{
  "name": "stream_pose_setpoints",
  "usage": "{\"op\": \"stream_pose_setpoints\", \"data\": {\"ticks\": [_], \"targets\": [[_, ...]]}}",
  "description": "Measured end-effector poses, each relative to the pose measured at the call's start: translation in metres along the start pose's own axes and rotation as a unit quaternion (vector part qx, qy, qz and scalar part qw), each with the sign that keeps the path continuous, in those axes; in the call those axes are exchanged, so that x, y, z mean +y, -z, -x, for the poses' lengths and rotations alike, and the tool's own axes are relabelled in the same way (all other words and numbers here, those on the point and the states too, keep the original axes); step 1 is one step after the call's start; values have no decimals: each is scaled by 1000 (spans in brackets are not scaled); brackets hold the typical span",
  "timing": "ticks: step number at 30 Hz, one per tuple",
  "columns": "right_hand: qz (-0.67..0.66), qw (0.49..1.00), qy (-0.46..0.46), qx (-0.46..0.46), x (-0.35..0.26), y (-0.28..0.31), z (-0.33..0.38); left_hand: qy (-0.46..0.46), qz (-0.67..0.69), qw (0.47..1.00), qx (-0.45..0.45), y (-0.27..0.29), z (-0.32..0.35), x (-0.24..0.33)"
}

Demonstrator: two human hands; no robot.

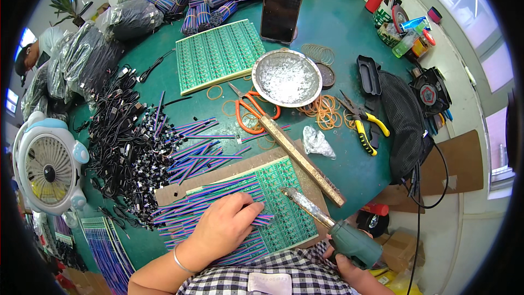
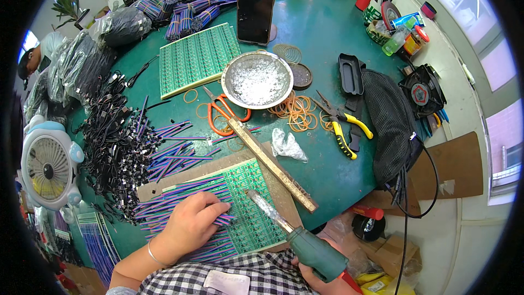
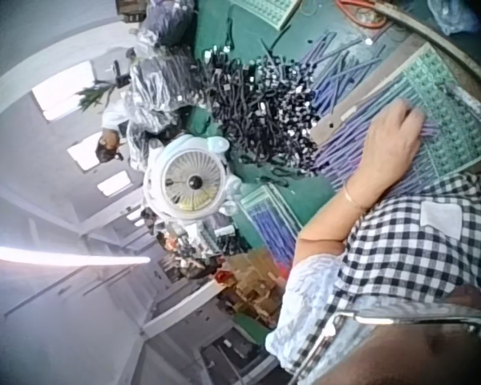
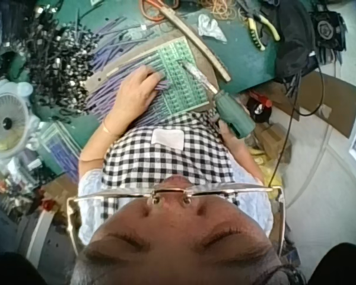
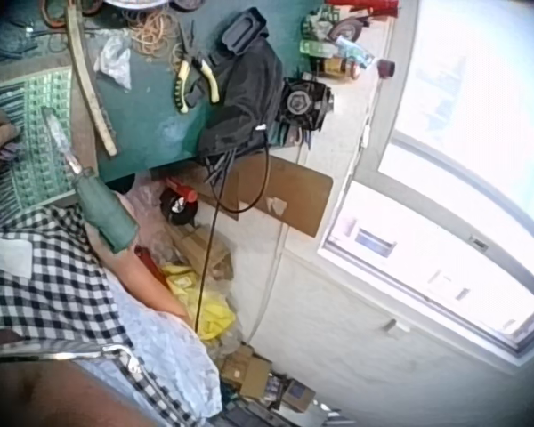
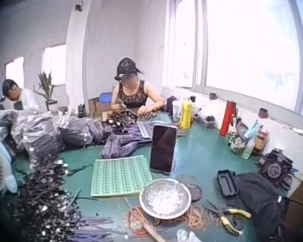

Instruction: The person places ribbon cables onto circuit boards by hand and solders them in place using a soldering iron.

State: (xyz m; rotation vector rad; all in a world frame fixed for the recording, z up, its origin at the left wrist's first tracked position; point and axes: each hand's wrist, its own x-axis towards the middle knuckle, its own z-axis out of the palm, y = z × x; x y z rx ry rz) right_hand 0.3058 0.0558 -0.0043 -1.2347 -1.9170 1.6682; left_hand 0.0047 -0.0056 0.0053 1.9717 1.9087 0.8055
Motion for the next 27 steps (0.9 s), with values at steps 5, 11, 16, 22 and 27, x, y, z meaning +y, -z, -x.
{"op": "stream_pose_setpoints", "data": {"ticks": [5, 11, 16, 22, 27], "targets": [[-16, 999, -25, -24, 9, 4, 0, 1, 96, 991, 95, 23, 11, 12], [-98, 994, -38, 7, 5, -1, 1, 280, 749, 598, 60, 43, 17, 31], [-123, 992, -24, 4, 0, -1, -7, 285, 749, 598, -4, 36, 25, 42], [-118, 991, 56, 6, -7, -5, -12, 365, 756, 540, -55, 9, 22, 33], [-91, 995, 32, -16, -1, 3, -8, 356, 752, 554, -9, -3, 16, 27]]}}
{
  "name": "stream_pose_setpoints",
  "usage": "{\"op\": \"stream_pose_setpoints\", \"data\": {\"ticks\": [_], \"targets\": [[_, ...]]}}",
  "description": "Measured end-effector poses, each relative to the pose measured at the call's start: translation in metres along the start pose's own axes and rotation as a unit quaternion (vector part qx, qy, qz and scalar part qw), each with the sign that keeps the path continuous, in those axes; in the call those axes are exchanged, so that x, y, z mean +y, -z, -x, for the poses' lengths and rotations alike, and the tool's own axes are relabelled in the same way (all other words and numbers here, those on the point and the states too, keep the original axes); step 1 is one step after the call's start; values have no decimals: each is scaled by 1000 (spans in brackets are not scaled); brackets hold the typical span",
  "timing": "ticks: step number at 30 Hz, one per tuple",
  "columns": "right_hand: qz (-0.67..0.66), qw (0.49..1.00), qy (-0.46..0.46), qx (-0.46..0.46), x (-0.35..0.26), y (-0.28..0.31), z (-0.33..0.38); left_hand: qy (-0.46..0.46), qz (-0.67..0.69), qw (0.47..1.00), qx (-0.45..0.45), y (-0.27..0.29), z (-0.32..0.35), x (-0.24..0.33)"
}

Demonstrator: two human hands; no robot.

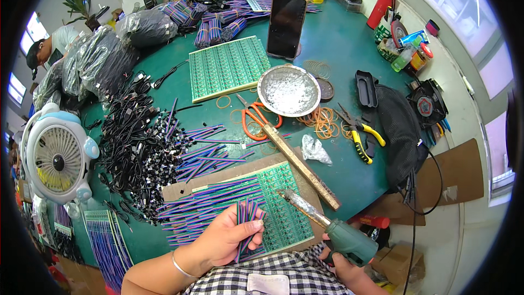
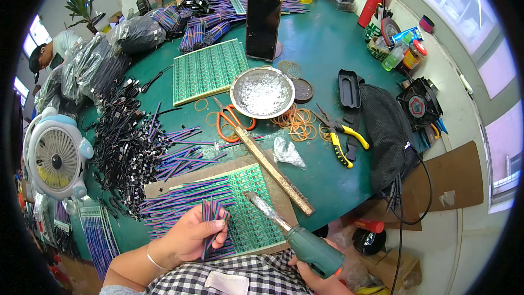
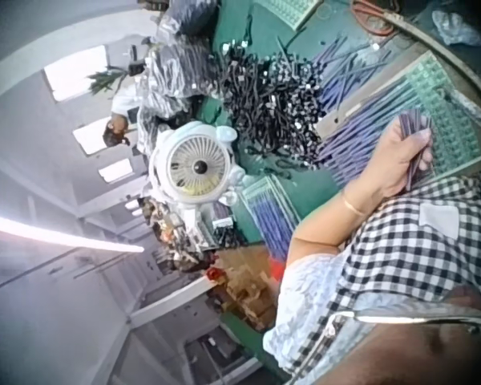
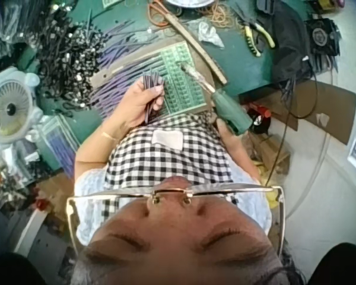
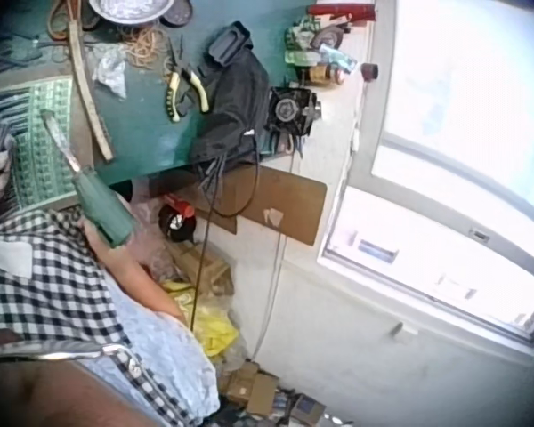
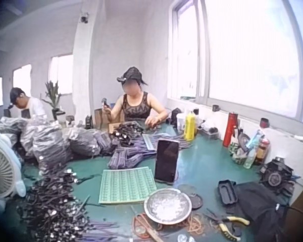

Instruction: The person places ribbon cables onto circuit boards by hand and solders them in place using a soldering iron.

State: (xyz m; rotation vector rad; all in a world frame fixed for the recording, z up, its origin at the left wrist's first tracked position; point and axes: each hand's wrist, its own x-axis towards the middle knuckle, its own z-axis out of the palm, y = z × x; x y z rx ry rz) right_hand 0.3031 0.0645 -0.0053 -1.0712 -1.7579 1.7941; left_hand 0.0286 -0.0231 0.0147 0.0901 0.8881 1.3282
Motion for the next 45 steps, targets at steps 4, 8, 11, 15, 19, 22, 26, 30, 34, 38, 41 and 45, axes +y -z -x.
{"op": "stream_pose_setpoints", "data": {"ticks": [4, 8, 11, 15, 19, 22, 26, 30, 34, 38, 41, 45], "targets": [[-17, 999, 36, 30, -3, -8, -1, -15, -17, 999, 38, -8, 0, 4], [168, 982, 75, -52, -8, 10, -2, -50, -232, 967, 93, -15, 4, 15], [27, 993, -106, 38, -10, 4, 19, -399, -677, 618, 33, -17, 2, 23], [312, 940, 126, -53, -30, 7, 1, -364, -731, 577, 5, 5, -12, 9], [113, 991, 45, -51, -18, 4, 11, -362, -747, 557, 17, 14, -19, 4], [71, 997, 26, -24, -12, 0, 13, -365, -749, 553, 20, 14, -20, 3], [292, 947, 100, -91, -28, 3, -10, -355, -760, 543, 28, 13, -18, 3], [164, 984, 31, -65, -29, -2, -12, -361, -757, 544, 26, 15, -19, 3], [107, 993, -7, -41, -24, -3, -7, -365, -755, 545, 28, 14, -19, 3], [101, 994, 15, -36, -24, -5, -9, -369, -754, 543, 30, 14, -20, 3], [133, 990, 42, -27, -29, -8, -13, -368, -753, 546, 29, 14, -21, 3], [194, 975, 88, -59, -35, -5, -18, -371, -751, 545, 34, 14, -21, 4]]}}
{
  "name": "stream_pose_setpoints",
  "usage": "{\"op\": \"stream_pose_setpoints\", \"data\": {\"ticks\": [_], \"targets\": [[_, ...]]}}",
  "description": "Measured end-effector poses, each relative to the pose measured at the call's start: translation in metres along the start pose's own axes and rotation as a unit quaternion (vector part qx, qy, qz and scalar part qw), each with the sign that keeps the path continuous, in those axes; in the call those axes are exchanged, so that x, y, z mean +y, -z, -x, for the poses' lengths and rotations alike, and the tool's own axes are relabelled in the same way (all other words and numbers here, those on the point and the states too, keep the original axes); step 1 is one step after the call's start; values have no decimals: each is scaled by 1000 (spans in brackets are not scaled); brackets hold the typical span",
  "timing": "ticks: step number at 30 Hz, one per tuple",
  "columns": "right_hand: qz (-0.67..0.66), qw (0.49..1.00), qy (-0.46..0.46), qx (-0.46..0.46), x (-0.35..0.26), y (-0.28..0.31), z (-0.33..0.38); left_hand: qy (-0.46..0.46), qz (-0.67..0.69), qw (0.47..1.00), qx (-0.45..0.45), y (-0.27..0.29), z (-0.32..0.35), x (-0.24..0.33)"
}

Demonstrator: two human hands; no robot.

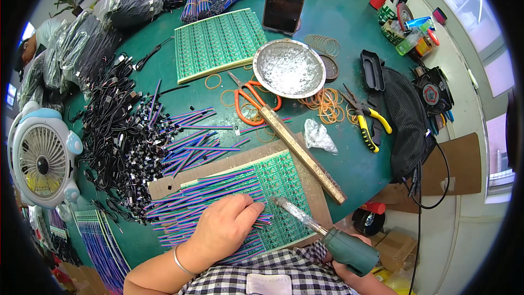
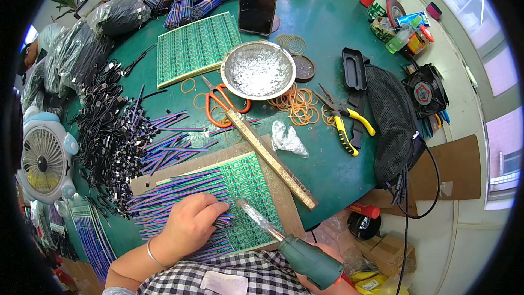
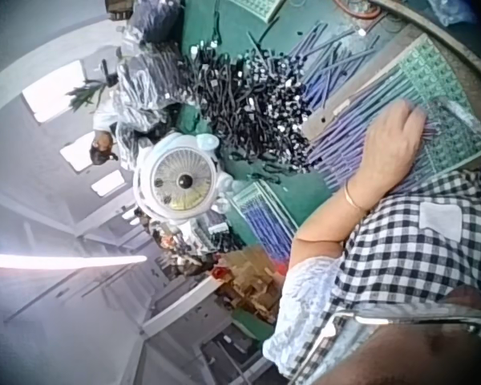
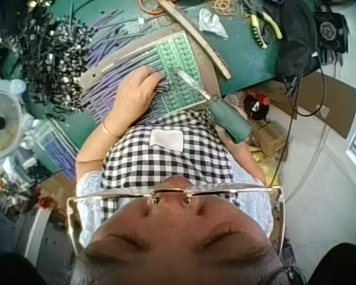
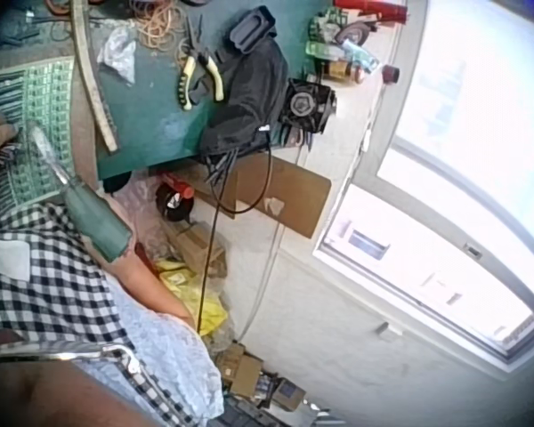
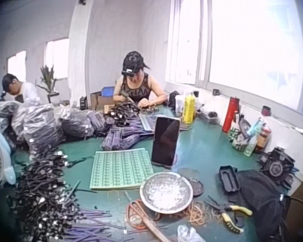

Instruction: The person places ribbon cables onto circuit boards by hand and solders them in place using a soldering iron.

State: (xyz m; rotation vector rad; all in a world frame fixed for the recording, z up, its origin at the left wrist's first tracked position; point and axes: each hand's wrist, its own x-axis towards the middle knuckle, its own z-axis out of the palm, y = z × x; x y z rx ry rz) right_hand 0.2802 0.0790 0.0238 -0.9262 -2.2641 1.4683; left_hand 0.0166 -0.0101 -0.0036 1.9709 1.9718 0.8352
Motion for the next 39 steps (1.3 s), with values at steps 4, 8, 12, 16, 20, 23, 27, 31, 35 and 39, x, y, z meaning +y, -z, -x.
{"op": "stream_pose_setpoints", "data": {"ticks": [4, 8, 12, 16, 20, 23, 27, 31, 35, 39], "targets": [[70, 997, -5, 31, -2, -3, 5, -2, -3, 1000, -2, 0, -1, 0], [105, 992, 21, 73, -2, -6, 7, -3, -5, 1000, 0, 0, -1, 0], [56, 998, -3, 41, 2, -4, 11, -3, -2, 1000, 3, 1, -1, 1], [-11, 998, -57, 29, 6, -5, 14, -7, -2, 1000, 2, 1, -1, 1], [1, 999, -35, 0, 12, 0, 13, -7, -12, 1000, -6, 2, -1, 1], [47, 999, -13, -13, 10, 2, 13, -9, -13, 1000, -8, 1, 0, 1], [117, 993, 4, 17, 6, -2, 16, -8, -15, 1000, -9, 0, 0, 0], [91, 995, 11, 43, 9, -5, 17, -10, -22, 1000, -13, 0, 0, 0], [44, 999, -1, 5, 11, 0, 14, 1, -1, 1000, -14, 1, 1, 2], [38, 999, -25, 20, 9, -4, 18, 0, -2, 1000, -16, 1, -1, 2]]}}
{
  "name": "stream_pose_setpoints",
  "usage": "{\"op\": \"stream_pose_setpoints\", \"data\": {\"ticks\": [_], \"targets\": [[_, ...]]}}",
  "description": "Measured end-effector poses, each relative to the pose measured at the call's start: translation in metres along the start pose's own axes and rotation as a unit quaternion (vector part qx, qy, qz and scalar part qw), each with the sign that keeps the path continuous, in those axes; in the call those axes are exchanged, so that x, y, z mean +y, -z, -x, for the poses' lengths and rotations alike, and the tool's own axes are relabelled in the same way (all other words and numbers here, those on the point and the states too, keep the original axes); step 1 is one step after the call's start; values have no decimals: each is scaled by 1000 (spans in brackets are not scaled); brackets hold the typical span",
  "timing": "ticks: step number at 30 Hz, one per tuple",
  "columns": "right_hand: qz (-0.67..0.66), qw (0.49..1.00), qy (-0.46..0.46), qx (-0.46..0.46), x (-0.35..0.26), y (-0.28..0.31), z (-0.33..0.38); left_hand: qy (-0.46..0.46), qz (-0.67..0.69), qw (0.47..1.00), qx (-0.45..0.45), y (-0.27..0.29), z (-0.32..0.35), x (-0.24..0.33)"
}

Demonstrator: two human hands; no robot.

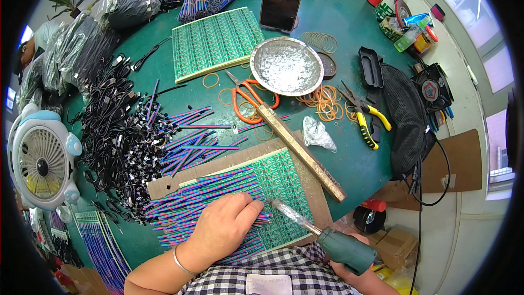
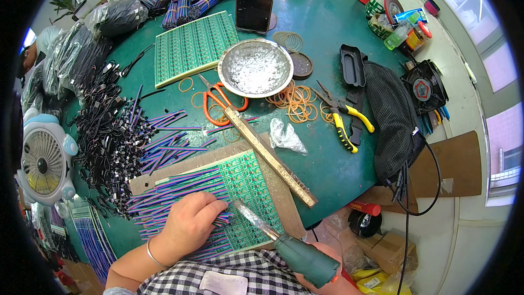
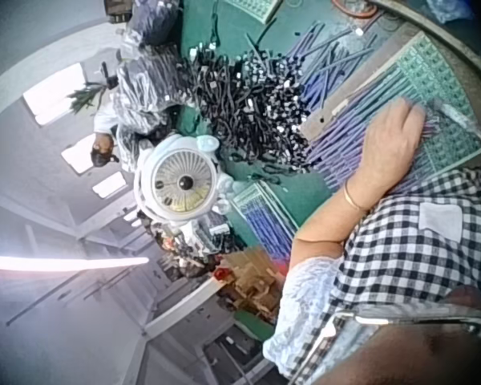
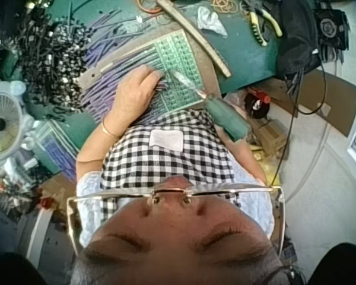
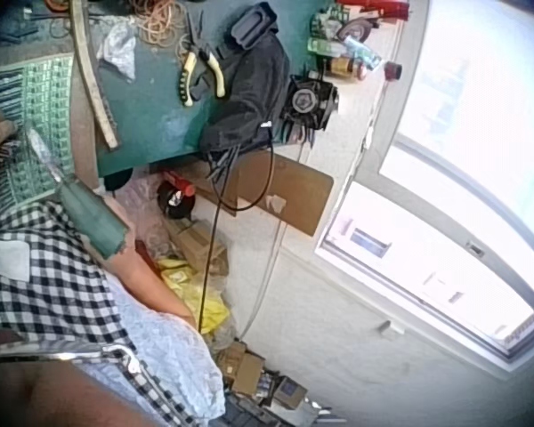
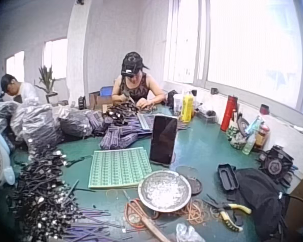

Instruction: The person places ribbon cables onto circuit boards by hand and solders them in place using a soldering iron.

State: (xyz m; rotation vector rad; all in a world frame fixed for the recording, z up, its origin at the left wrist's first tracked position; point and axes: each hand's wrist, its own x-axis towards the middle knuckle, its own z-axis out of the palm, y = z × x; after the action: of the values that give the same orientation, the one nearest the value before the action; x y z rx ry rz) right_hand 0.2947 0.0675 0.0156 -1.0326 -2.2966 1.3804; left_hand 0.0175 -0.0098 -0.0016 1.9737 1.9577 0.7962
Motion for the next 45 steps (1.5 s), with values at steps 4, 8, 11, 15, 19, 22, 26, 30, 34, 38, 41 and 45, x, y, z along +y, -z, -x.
{"op": "stream_pose_setpoints", "data": {"ticks": [4, 8, 11, 15, 19, 22, 26, 30, 34, 38, 41, 45], "targets": [[36, 998, 37, 31, -5, -3, -5, -13, -24, 1000, 1, -1, 0, -1], [17, 999, -16, -30, -21, 8, -15, -9, -26, 1000, 2, -1, 1, -2], [72, 997, -6, -1, -16, 4, -9, -8, -25, 1000, 1, -2, 1, -2], [44, 993, 105, 10, -7, 5, -1, -8, -25, 1000, 0, -1, 0, 0], [86, 995, 40, 9, -6, 3, -3, -2, -14, 1000, 1, -1, -1, 0], [76, 997, 30, -6, -4, 4, -1, -10, -23, 1000, 2, -1, 0, -2], [46, 998, 20, 37, 0, -2, 4, -13, -18, 1000, 4, -2, 0, -2], [-8, 999, -36, 20, 1, -2, 4, -9, -20, 1000, 2, -1, 0, -2], [13, 999, 16, 41, 8, -2, 11, -10, -22, 1000, 1, 0, -1, -1], [113, 992, 7, -57, 23, 8, 15, -8, -13, 1000, -1, 1, 0, 1], [-143, 984, -109, -3, 23, -1, 19, -3, -13, 1000, -10, 4, -1, 2], [-160, 982, -100, 3, 28, 0, 21, 19, 3, 1000, -12, 12, -1, 8]]}}
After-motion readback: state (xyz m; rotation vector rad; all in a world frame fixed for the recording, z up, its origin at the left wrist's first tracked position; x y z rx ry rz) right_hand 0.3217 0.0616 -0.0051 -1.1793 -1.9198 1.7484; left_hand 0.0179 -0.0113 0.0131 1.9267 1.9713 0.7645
